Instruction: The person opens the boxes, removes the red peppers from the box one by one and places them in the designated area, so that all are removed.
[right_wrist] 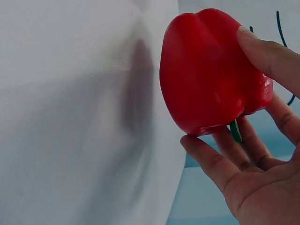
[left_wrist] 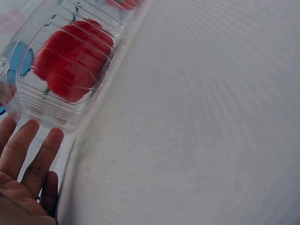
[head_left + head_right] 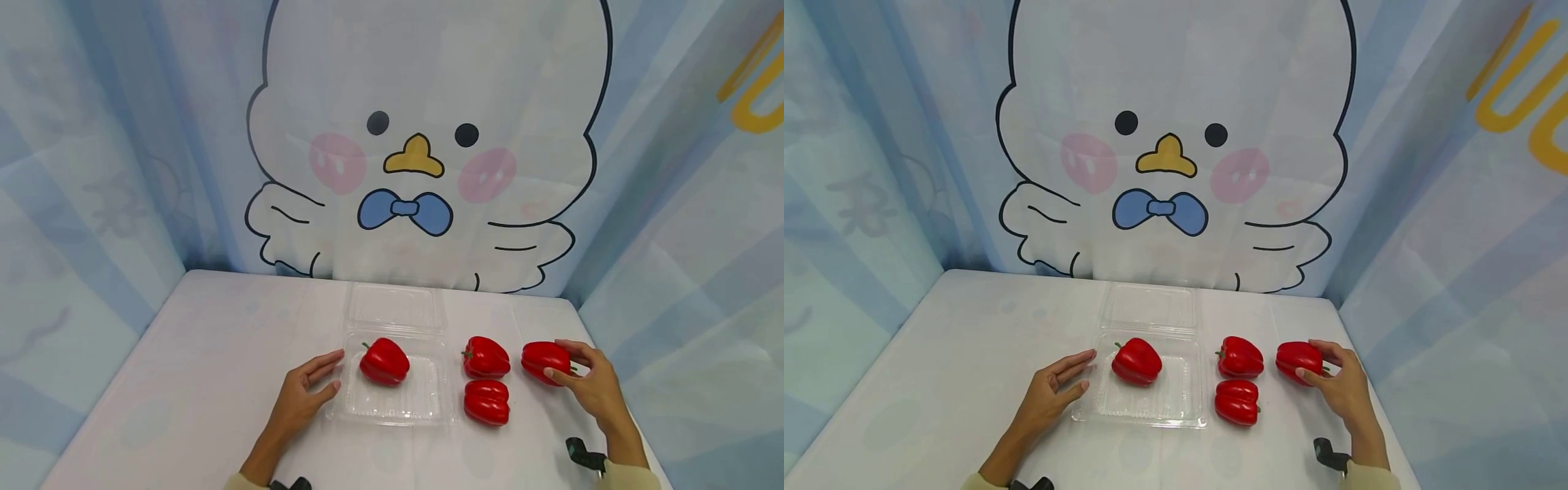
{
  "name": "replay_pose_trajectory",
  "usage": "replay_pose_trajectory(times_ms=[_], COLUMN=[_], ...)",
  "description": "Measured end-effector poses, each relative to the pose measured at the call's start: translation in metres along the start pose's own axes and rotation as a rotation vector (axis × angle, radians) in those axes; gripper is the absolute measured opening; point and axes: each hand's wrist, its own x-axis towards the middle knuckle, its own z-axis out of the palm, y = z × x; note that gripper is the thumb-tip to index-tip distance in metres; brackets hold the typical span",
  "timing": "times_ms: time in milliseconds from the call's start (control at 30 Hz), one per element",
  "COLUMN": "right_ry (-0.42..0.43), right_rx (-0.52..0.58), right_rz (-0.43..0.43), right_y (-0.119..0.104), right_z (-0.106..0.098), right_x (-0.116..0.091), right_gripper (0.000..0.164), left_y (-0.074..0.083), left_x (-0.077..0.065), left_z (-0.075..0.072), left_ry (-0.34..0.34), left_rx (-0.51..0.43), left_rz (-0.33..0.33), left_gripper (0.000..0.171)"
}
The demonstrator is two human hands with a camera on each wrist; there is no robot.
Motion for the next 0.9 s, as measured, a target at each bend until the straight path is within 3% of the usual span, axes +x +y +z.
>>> replay_pose_trajectory(times_ms=[267, 900], right_ry=[-0.005, -0.007], right_rx=[0.007, 0.058], right_rz=[-0.021, 0.028], right_y=[0.012, 0.019], right_z=[0.005, 0.009], right_x=[0.006, 0.009], right_gripper=[0.079, 0.082], left_y=[-0.001, -0.001], left_x=[0.001, 0.001], left_z=[0.000, -0.001], left_ry=[-0.003, -0.007], left_rx=[-0.005, -0.008], left_rz=[0.007, 0.014], left_gripper=[0.051, 0.052])
